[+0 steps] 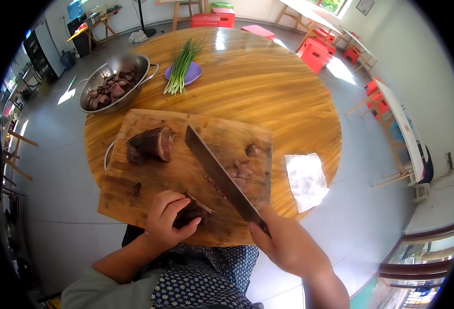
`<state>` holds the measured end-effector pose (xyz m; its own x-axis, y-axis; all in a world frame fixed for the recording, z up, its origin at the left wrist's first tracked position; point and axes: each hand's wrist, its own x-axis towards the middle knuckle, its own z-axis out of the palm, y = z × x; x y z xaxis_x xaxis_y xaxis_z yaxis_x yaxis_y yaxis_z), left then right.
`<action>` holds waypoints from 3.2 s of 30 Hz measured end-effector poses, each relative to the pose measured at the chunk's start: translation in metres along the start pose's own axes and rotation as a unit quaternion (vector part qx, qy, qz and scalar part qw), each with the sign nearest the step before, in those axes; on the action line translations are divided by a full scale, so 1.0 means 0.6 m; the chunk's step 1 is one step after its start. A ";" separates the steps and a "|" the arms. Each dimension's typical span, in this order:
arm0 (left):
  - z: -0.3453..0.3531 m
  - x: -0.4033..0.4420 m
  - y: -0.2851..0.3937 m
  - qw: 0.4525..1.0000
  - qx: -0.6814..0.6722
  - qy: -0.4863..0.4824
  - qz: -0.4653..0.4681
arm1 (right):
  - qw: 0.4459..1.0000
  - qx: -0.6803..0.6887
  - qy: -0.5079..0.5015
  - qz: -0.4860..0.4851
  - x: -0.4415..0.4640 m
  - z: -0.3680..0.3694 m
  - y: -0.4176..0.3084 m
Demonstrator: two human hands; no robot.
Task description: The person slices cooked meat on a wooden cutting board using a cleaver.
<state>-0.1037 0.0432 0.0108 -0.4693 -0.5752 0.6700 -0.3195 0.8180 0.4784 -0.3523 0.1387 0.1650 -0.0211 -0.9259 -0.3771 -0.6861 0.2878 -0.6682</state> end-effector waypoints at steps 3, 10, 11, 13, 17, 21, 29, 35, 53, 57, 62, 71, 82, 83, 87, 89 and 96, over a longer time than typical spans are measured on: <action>-0.001 0.001 -0.001 1.000 0.003 -0.010 0.001 | 0.999 -0.030 -0.034 0.006 -0.008 0.008 -0.015; -0.002 0.003 -0.001 1.000 -0.005 -0.021 -0.017 | 0.993 -0.084 -0.078 0.033 -0.011 0.021 -0.040; -0.003 0.004 0.000 1.000 -0.005 -0.022 -0.018 | 0.993 -0.085 -0.082 0.027 -0.011 0.021 -0.039; -0.005 0.006 0.002 0.999 0.009 -0.025 -0.018 | 0.992 -0.086 -0.086 0.021 -0.009 0.024 -0.038; -0.004 0.001 0.002 0.999 -0.008 -0.032 -0.043 | 0.987 -0.121 -0.102 0.003 -0.003 0.033 -0.034; -0.007 0.003 0.000 0.998 -0.012 -0.039 -0.041 | 0.979 -0.143 -0.143 0.028 -0.008 0.033 -0.032; -0.007 0.006 -0.005 0.996 -0.018 -0.052 -0.068 | 0.975 -0.084 -0.196 0.061 -0.007 -0.006 -0.023; -0.004 0.000 -0.005 0.994 -0.023 -0.042 -0.097 | 0.971 -0.092 -0.216 0.038 0.090 0.007 -0.046; -0.006 -0.001 -0.003 0.997 0.005 -0.012 -0.071 | 0.978 -0.084 -0.189 0.002 0.087 0.037 -0.029; -0.006 0.009 -0.007 0.998 -0.006 0.001 -0.056 | 0.977 -0.090 -0.191 0.032 0.036 0.032 -0.031; -0.002 0.003 -0.009 0.997 -0.018 0.006 -0.072 | 0.962 -0.130 -0.215 0.109 0.033 0.022 -0.043; -0.005 0.004 -0.004 0.998 0.005 0.022 -0.051 | 0.986 -0.108 -0.120 -0.036 0.056 0.067 0.002; -0.004 -0.001 0.003 0.996 -0.017 0.029 -0.077 | 0.985 -0.122 -0.086 -0.087 0.129 0.098 -0.019; -0.009 0.001 -0.001 0.997 -0.007 0.033 -0.070 | 0.982 -0.129 -0.077 -0.111 0.149 0.101 -0.022; -0.001 -0.001 -0.005 0.997 -0.023 0.040 -0.054 | 0.983 -0.123 -0.080 -0.113 0.129 0.050 -0.014; -0.004 -0.005 -0.006 0.998 -0.022 0.034 -0.055 | 0.987 -0.071 -0.058 -0.134 0.102 0.039 0.037; -0.007 0.004 0.000 0.998 -0.026 0.025 -0.051 | 0.992 0.096 0.072 -0.035 0.031 0.020 0.026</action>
<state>-0.1014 0.0419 0.0145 -0.3940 -0.6563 0.6434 -0.3198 0.7542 0.5734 -0.3549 0.1291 0.1399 -0.0914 -0.9668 -0.2386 -0.5385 0.2496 -0.8048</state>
